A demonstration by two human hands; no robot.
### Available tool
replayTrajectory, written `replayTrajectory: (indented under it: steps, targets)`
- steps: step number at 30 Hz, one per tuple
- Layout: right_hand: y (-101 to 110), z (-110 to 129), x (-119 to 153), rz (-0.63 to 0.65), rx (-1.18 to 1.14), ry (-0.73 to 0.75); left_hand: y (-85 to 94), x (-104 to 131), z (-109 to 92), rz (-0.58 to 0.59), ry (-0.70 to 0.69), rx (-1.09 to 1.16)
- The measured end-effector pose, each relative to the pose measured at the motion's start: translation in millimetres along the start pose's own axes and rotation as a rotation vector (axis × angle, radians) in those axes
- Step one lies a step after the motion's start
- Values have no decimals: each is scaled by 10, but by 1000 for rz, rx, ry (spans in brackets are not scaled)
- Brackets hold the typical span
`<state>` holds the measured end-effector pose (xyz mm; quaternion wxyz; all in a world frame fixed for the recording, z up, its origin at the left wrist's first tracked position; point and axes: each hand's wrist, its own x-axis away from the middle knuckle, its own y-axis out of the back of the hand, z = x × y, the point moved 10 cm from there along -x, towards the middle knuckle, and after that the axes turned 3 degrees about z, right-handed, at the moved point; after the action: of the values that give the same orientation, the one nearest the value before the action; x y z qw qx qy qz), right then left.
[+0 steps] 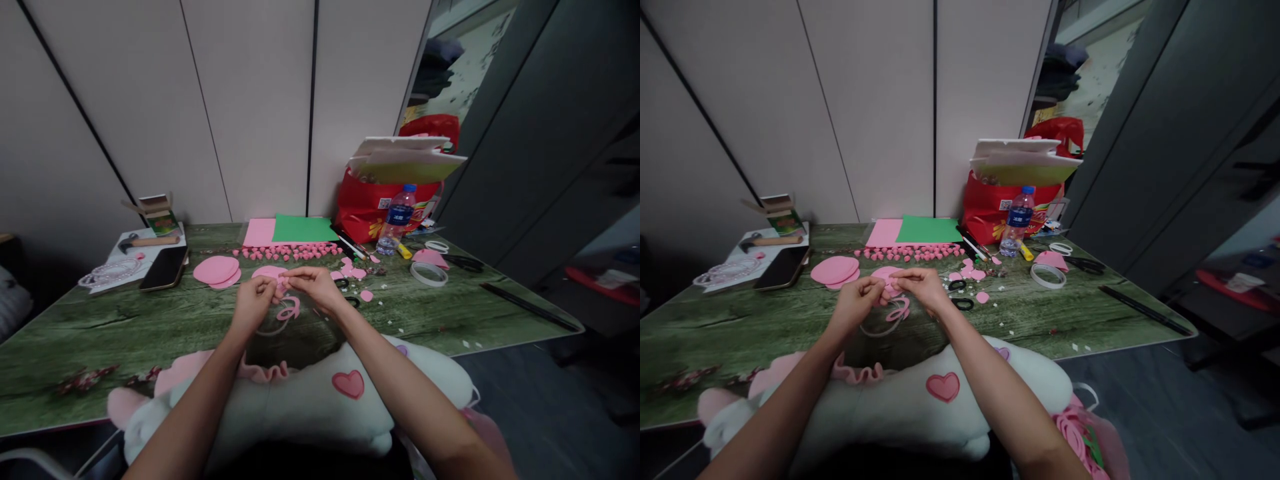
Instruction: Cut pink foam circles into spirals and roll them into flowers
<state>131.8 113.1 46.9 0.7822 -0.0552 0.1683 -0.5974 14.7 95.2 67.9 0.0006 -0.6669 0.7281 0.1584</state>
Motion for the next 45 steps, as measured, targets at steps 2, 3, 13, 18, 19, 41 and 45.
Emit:
replayTrajectory:
  steps: [2,3,13,18,19,41,45]
  targets:
    - [-7,-7,0,14,-8,0,-1,-2,9,1,4,6]
    - [-1,-15,-1,13,-12,-1,-4,-2,15,2,11,11]
    - [65,-37,-14,-30,21,0,-54,-7,63,20,43,41]
    - [48,-13,-14,-22,18,16,-59,-13,75,16,53,43]
    - [51,-15,-14,-25,9,13,-54,-11,65,10,51,43]
    - [58,-56,-20,-16,-53,-14,-48,-18,-4,12,-19,-18]
    - [49,-69,-19,-9,-70,-30,-49,-25,12,16,-29,-11]
